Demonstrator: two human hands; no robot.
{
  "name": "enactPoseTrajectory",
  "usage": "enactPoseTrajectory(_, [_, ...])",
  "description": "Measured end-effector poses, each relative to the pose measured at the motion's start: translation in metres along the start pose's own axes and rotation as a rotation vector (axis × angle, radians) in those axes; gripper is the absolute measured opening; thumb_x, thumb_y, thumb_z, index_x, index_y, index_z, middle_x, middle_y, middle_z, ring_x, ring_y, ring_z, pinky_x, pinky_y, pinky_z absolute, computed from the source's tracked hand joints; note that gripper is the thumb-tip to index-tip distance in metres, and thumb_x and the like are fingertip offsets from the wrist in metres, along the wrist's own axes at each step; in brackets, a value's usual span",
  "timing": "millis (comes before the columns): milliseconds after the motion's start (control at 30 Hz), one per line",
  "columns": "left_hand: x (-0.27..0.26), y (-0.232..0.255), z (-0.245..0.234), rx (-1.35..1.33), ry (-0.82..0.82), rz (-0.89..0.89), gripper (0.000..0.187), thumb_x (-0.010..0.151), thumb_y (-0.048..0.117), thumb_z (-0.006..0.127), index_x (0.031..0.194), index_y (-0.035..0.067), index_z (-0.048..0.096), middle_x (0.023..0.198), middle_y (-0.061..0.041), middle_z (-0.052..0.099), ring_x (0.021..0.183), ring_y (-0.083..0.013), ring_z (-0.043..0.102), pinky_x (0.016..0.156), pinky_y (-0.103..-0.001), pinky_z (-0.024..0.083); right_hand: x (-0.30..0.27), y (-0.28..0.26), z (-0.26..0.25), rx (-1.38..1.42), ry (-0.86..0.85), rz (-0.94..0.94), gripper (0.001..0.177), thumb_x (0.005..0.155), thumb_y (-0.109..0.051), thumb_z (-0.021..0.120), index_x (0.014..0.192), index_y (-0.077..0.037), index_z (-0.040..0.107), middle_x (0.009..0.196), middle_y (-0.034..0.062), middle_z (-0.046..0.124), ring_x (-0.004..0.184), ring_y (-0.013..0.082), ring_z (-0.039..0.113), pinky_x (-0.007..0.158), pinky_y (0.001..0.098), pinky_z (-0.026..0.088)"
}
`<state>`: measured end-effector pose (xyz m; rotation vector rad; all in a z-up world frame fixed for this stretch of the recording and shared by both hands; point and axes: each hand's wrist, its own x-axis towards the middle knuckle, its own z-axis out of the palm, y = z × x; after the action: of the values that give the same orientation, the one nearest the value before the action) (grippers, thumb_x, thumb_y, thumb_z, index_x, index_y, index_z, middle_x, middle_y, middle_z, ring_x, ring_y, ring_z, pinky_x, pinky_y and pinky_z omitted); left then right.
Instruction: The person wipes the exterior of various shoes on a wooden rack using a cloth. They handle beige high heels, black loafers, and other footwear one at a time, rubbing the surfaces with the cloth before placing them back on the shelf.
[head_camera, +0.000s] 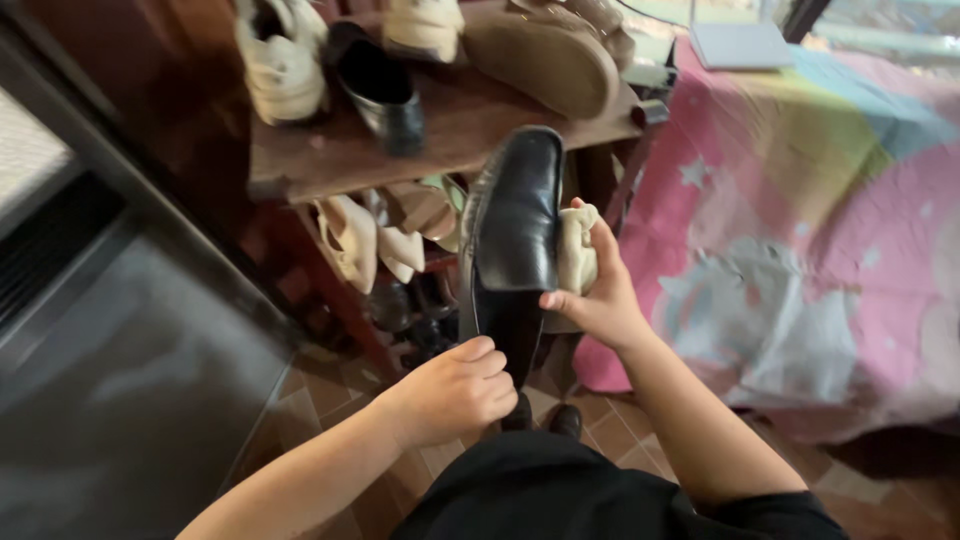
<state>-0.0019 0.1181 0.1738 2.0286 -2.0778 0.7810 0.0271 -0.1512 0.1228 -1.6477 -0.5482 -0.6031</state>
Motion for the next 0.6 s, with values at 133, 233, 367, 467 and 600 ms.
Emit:
enactPoseTrajectory(133, [-0.009, -0.006, 0.039, -0.054, -0.024, 0.054, 0.007, 0.080, 0.017, 0.062, 0.076, 0.014, 0.058, 0.075, 0.000, 0.054, 0.083, -0.0201, 0.057, 0.094, -0.035, 0.046, -0.028, 0.011, 0.018, 0.010, 0.175, 0.087, 0.098, 0.082, -0.004, 0.085, 0.160, -0.007, 0.026, 0.157, 0.0148, 0.041, 0.148, 0.0230, 0.041, 0.124, 0.0373, 0.033])
enactPoseTrajectory(233, [-0.001, -0.010, 0.071, -0.095, -0.095, -0.266, 0.017, 0.085, 0.022, 0.063, 0.093, 0.007, 0.069, 0.090, -0.007, 0.067, 0.094, -0.0275, 0.062, 0.095, -0.040, 0.047, -0.047, 0.023, 0.023, -0.046, 0.379, 0.254, 0.088, 0.081, 0.003, 0.079, 0.156, -0.006, 0.034, 0.143, 0.0122, 0.052, 0.134, 0.0219, 0.052, 0.116, 0.0369, 0.043])
enactPoseTrajectory(367, [0.019, 0.003, 0.099, -0.739, 0.269, -0.931, 0.068, 0.090, 0.048, 0.065, 0.133, -0.004, 0.059, 0.115, -0.021, 0.069, 0.107, -0.0358, 0.065, 0.095, -0.041, 0.050, -0.081, 0.034, 0.033, -0.347, 0.537, 0.246, 0.089, 0.078, 0.007, 0.076, 0.155, -0.004, 0.032, 0.144, 0.0131, 0.049, 0.136, 0.0246, 0.050, 0.118, 0.0379, 0.041])
enactPoseTrajectory(467, [0.032, 0.011, 0.132, -0.924, 0.159, -1.335, 0.066, 0.096, 0.053, 0.051, 0.141, 0.005, 0.058, 0.116, -0.017, 0.072, 0.107, -0.0335, 0.068, 0.096, -0.044, 0.049, -0.109, 0.043, 0.047, -0.296, 0.594, 0.335, 0.093, 0.076, 0.005, 0.075, 0.156, -0.002, 0.027, 0.144, 0.0145, 0.045, 0.137, 0.0256, 0.047, 0.117, 0.0381, 0.039])
enactPoseTrajectory(600, [0.030, 0.022, 0.197, -1.298, 0.413, -1.428, 0.070, 0.106, 0.056, 0.052, 0.138, -0.006, 0.059, 0.123, -0.025, 0.068, 0.108, -0.0364, 0.060, 0.097, -0.056, 0.045, -0.133, 0.058, 0.044, -0.271, 0.636, 0.379, 0.094, 0.078, 0.003, 0.077, 0.157, -0.003, 0.026, 0.145, 0.0144, 0.044, 0.137, 0.0260, 0.047, 0.117, 0.0389, 0.040])
